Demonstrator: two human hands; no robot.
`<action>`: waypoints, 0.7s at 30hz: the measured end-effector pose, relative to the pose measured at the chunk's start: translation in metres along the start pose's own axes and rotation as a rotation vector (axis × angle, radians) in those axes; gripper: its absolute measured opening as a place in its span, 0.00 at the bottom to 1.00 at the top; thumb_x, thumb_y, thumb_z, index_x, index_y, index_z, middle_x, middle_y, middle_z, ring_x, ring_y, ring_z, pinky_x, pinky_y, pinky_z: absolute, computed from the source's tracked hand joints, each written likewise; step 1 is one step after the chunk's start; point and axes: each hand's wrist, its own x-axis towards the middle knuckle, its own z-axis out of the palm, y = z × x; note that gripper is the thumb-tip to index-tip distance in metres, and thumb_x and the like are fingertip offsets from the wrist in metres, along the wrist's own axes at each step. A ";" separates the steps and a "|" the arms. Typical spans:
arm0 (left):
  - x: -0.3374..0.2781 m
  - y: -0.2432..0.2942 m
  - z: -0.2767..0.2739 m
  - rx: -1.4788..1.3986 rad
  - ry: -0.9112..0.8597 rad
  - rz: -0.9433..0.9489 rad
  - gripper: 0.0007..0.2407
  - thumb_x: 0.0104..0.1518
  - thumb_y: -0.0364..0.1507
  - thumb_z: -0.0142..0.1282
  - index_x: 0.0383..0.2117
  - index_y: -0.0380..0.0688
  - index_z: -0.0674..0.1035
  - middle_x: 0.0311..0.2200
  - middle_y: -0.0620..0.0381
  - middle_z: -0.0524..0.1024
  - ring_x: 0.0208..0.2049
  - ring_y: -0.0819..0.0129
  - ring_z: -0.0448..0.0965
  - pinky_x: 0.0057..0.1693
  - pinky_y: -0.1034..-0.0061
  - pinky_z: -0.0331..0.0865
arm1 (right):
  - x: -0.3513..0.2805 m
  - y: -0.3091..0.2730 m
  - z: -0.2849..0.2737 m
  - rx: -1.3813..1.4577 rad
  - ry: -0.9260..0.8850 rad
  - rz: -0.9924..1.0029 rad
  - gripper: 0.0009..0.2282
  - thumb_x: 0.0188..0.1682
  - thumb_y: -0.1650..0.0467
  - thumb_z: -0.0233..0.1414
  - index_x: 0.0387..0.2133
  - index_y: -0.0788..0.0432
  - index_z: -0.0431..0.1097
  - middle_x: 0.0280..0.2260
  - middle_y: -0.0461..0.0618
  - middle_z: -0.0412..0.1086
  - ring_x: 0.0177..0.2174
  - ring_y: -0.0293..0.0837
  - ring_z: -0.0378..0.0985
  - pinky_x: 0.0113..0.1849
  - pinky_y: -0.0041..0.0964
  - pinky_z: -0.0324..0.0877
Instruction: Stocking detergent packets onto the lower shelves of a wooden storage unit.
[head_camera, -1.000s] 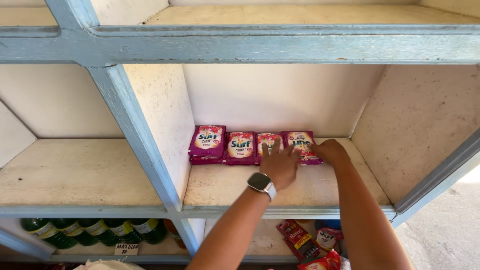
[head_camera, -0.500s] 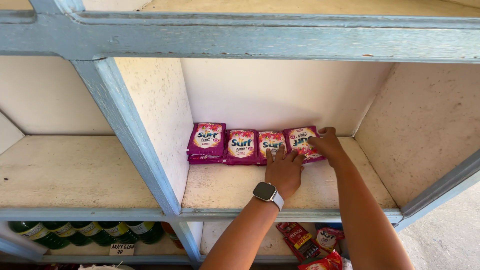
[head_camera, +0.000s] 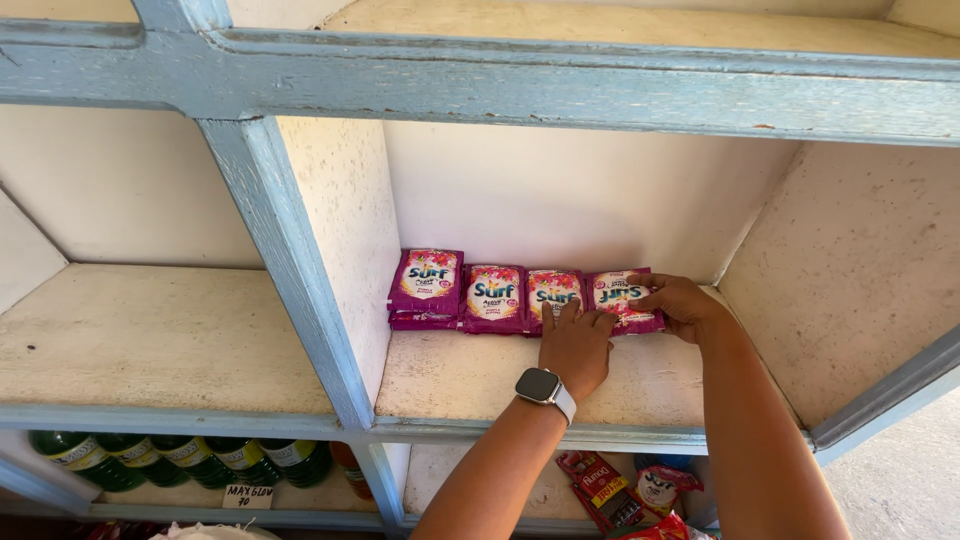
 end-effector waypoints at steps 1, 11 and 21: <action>-0.001 0.002 -0.002 0.000 0.002 0.012 0.19 0.58 0.30 0.57 0.57 0.49 0.75 0.58 0.54 0.73 0.67 0.46 0.60 0.68 0.32 0.40 | -0.003 0.000 -0.001 0.008 0.011 -0.007 0.23 0.44 0.78 0.58 0.56 0.58 0.67 0.45 0.51 0.75 0.40 0.42 0.80 0.42 0.38 0.79; 0.010 0.011 -0.022 -0.624 0.336 0.060 0.16 0.63 0.32 0.60 0.55 0.46 0.74 0.52 0.50 0.76 0.56 0.55 0.74 0.60 0.59 0.71 | -0.049 -0.047 0.001 -0.032 0.063 -0.184 0.25 0.44 0.81 0.57 0.58 0.62 0.67 0.47 0.55 0.74 0.42 0.45 0.81 0.42 0.38 0.81; -0.014 -0.055 -0.077 -1.709 0.300 -0.635 0.13 0.63 0.28 0.54 0.53 0.46 0.78 0.44 0.54 0.79 0.34 0.71 0.84 0.39 0.78 0.78 | -0.033 -0.057 0.132 0.313 -0.294 -0.277 0.26 0.46 0.81 0.54 0.61 0.58 0.64 0.45 0.56 0.73 0.39 0.44 0.80 0.41 0.38 0.79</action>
